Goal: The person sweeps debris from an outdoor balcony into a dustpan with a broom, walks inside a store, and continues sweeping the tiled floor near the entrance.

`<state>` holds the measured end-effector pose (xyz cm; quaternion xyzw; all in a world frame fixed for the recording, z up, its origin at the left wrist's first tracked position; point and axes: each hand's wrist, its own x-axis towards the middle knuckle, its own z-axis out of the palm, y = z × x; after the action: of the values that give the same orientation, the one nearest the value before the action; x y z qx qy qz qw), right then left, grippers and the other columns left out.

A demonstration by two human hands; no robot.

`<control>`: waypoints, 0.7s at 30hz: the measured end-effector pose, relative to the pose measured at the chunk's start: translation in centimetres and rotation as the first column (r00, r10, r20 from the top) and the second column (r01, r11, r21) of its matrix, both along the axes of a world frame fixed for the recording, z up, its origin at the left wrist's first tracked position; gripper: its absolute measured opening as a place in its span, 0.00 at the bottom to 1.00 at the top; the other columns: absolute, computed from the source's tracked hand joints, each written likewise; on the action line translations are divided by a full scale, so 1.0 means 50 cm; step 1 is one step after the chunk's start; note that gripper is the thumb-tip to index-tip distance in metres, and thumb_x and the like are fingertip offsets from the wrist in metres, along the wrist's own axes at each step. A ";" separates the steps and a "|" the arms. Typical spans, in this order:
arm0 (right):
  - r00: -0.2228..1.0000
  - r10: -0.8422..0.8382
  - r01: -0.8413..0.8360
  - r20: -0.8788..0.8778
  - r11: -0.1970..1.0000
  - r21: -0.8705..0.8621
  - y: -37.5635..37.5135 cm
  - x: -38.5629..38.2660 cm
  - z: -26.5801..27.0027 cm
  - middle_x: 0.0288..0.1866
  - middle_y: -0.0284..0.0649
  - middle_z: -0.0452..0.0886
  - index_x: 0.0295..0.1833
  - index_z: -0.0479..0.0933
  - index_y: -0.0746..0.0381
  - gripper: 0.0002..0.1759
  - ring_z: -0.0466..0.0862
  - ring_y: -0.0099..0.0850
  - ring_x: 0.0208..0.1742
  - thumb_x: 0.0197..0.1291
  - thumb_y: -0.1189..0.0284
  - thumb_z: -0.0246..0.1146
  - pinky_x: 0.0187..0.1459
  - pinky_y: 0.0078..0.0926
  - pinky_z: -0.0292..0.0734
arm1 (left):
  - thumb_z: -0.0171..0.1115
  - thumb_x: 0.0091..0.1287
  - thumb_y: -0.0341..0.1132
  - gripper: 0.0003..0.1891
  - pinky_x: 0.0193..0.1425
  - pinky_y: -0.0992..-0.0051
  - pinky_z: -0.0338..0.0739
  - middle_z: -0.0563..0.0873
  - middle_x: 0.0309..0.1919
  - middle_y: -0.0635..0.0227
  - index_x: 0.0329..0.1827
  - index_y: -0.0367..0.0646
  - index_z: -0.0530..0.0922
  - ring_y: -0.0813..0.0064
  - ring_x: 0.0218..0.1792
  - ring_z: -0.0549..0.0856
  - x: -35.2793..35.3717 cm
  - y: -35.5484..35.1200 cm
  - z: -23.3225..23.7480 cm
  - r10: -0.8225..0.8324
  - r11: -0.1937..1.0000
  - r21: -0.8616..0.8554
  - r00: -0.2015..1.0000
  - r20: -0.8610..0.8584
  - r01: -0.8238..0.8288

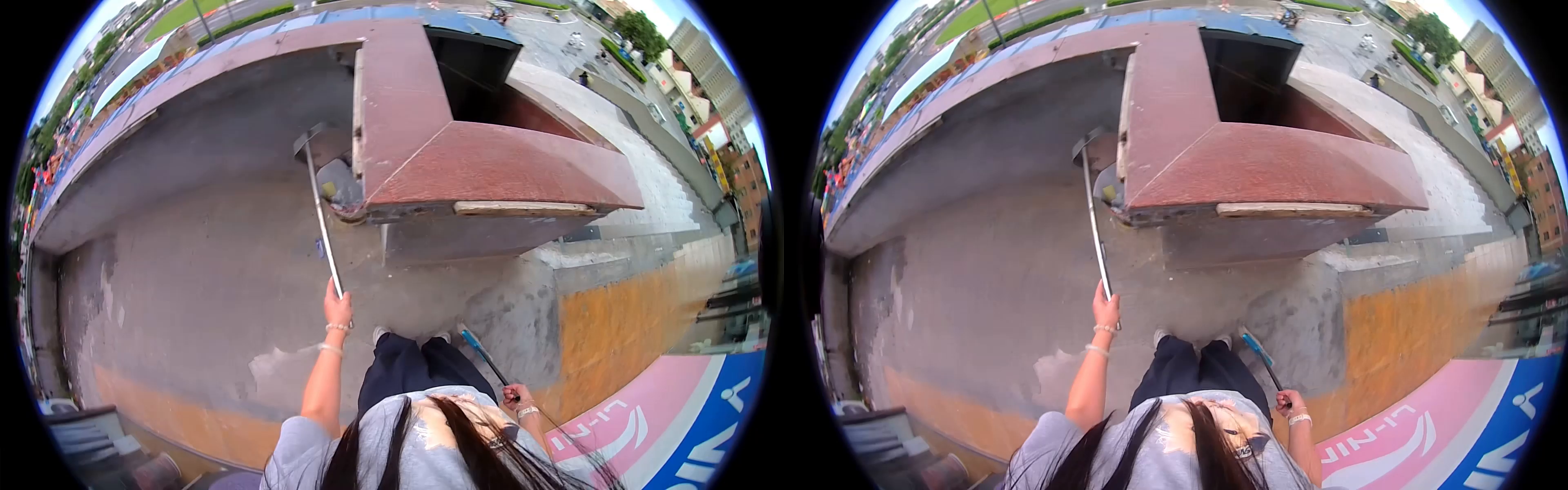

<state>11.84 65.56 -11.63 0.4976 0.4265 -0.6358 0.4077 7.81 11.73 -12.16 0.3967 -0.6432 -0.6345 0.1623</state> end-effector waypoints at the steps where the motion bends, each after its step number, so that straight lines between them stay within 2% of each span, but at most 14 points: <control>1: 1.000 0.021 -0.021 0.015 1.000 -0.002 0.003 -0.007 0.003 0.13 0.33 0.65 0.19 0.64 0.61 0.07 0.64 0.21 0.12 0.46 0.76 0.50 0.15 0.15 0.55 | 0.51 0.49 0.25 0.27 0.19 0.80 0.65 0.72 0.22 0.70 0.56 0.38 0.61 0.83 0.17 0.70 0.002 0.002 -0.006 0.032 0.999 0.023 0.999 -0.036 -0.032; 2: 0.998 0.059 -0.059 0.033 0.998 0.010 0.006 -0.008 0.000 0.13 0.35 0.65 0.19 0.64 0.63 0.08 0.62 0.21 0.12 0.48 0.77 0.49 0.15 0.14 0.56 | 0.51 0.49 0.25 0.27 0.15 0.82 0.63 0.70 0.20 0.72 0.56 0.38 0.61 0.85 0.15 0.68 0.005 0.005 -0.011 0.054 0.997 0.052 0.996 -0.071 -0.051; 3: 1.000 0.005 -0.005 0.010 1.000 0.012 -0.012 -0.020 0.017 0.13 0.35 0.65 0.19 0.64 0.63 0.08 0.62 0.21 0.12 0.48 0.77 0.49 0.15 0.14 0.56 | 0.50 0.49 0.24 0.27 0.10 0.83 0.61 0.69 0.17 0.73 0.56 0.37 0.60 0.86 0.12 0.66 0.005 0.019 0.046 0.053 0.997 0.064 0.998 -0.030 -0.051; 4: 0.996 0.002 -0.006 0.090 0.999 0.044 -0.034 -0.036 0.029 0.12 0.33 0.64 0.20 0.63 0.62 0.08 0.61 0.19 0.12 0.49 0.77 0.49 0.15 0.14 0.55 | 0.50 0.49 0.24 0.26 0.07 0.84 0.60 0.67 0.15 0.75 0.55 0.37 0.61 0.86 0.10 0.65 0.004 0.030 0.075 0.085 0.989 0.127 0.994 -0.074 -0.075; 5: 0.984 -0.001 -0.012 0.177 0.997 0.072 -0.037 -0.034 0.040 0.12 0.31 0.63 0.20 0.62 0.60 0.08 0.60 0.18 0.11 0.51 0.77 0.49 0.15 0.13 0.54 | 0.50 0.50 0.24 0.24 0.06 0.85 0.61 0.66 0.13 0.75 0.53 0.37 0.62 0.86 0.09 0.64 0.010 0.032 0.082 0.093 0.982 0.175 0.986 -0.136 -0.069; 6: 0.985 -0.047 0.035 0.164 0.997 0.072 -0.019 -0.019 0.019 0.12 0.31 0.63 0.20 0.62 0.60 0.08 0.60 0.18 0.11 0.51 0.77 0.49 0.15 0.13 0.54 | 0.50 0.50 0.24 0.22 0.07 0.85 0.60 0.66 0.13 0.75 0.52 0.37 0.63 0.86 0.09 0.64 0.017 0.043 0.117 0.116 0.971 0.223 0.985 -0.128 -0.086; 8: 0.987 -0.040 0.067 0.156 0.982 -0.176 0.019 -0.025 -0.053 0.11 0.29 0.61 0.21 0.60 0.59 0.10 0.60 0.18 0.11 0.53 0.77 0.49 0.16 0.14 0.54 | 0.52 0.51 0.25 0.22 0.07 0.86 0.59 0.66 0.12 0.75 0.52 0.36 0.62 0.86 0.08 0.64 0.034 0.060 0.150 0.165 0.955 0.273 0.974 -0.158 -0.117; 12: 0.975 -0.215 0.223 0.059 0.954 -0.200 0.059 -0.048 -0.049 0.11 0.26 0.60 0.20 0.58 0.57 0.12 0.59 0.16 0.11 0.53 0.76 0.52 0.16 0.14 0.53 | 0.52 0.51 0.27 0.19 0.09 0.86 0.57 0.66 0.11 0.76 0.48 0.39 0.64 0.86 0.09 0.64 0.061 0.107 0.207 0.376 0.829 0.494 0.915 -0.146 -0.262; 13: 0.972 -0.229 0.235 0.050 0.948 -0.214 0.081 -0.050 -0.041 0.11 0.26 0.60 0.20 0.58 0.57 0.12 0.59 0.16 0.11 0.53 0.76 0.52 0.16 0.14 0.53 | 0.52 0.51 0.27 0.19 0.09 0.86 0.57 0.66 0.11 0.76 0.48 0.39 0.64 0.86 0.09 0.64 0.064 0.125 0.211 0.360 0.839 0.487 0.919 -0.161 -0.244; 15: 0.931 -0.364 0.351 -0.020 0.912 -0.214 0.119 -0.049 -0.023 0.10 0.26 0.61 0.21 0.59 0.59 0.11 0.60 0.15 0.10 0.53 0.76 0.52 0.16 0.14 0.53 | 0.52 0.51 0.29 0.11 0.11 0.85 0.58 0.67 0.12 0.77 0.38 0.42 0.69 0.86 0.09 0.65 0.064 0.155 0.223 0.453 0.750 0.576 0.887 -0.089 -0.325; 16: 0.928 -0.373 0.358 -0.021 0.905 -0.231 0.141 -0.046 -0.012 0.10 0.26 0.61 0.21 0.59 0.59 0.11 0.60 0.15 0.10 0.53 0.76 0.52 0.16 0.14 0.53 | 0.52 0.51 0.29 0.11 0.11 0.85 0.58 0.67 0.12 0.77 0.38 0.42 0.69 0.86 0.09 0.65 0.061 0.171 0.226 0.443 0.762 0.567 0.891 -0.103 -0.313; 18: 0.879 -0.476 0.447 -0.025 0.842 -0.304 0.191 -0.035 0.014 0.10 0.26 0.62 0.25 0.63 0.64 0.07 0.60 0.14 0.09 0.53 0.76 0.52 0.16 0.14 0.53 | 0.53 0.49 0.30 0.02 0.13 0.83 0.57 0.68 0.10 0.80 0.25 0.46 0.70 0.86 0.09 0.65 0.055 0.205 0.229 0.466 0.677 0.634 0.884 0.025 -0.374; 19: 0.877 -0.480 0.450 -0.018 0.834 -0.318 0.209 -0.032 0.031 0.10 0.26 0.62 0.25 0.63 0.64 0.07 0.60 0.14 0.09 0.53 0.76 0.52 0.16 0.14 0.53 | 0.53 0.49 0.30 0.02 0.13 0.83 0.57 0.68 0.10 0.80 0.25 0.46 0.70 0.86 0.09 0.65 0.054 0.215 0.223 0.463 0.689 0.623 0.886 0.015 -0.370; 21: 0.850 -0.524 0.488 -0.057 0.824 -0.288 0.251 -0.030 0.066 0.11 0.26 0.62 0.31 0.64 0.70 0.08 0.61 0.13 0.09 0.52 0.76 0.53 0.16 0.13 0.53 | 0.53 0.48 0.31 0.05 0.15 0.83 0.55 0.68 0.09 0.82 0.18 0.49 0.67 0.86 0.09 0.65 0.041 0.243 0.208 0.438 0.535 0.766 0.892 0.109 -0.357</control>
<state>10.36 78.13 -8.32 0.4907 0.2172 -0.8038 0.2569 9.85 23.89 -1.74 0.5317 -0.1951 -0.8107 0.1484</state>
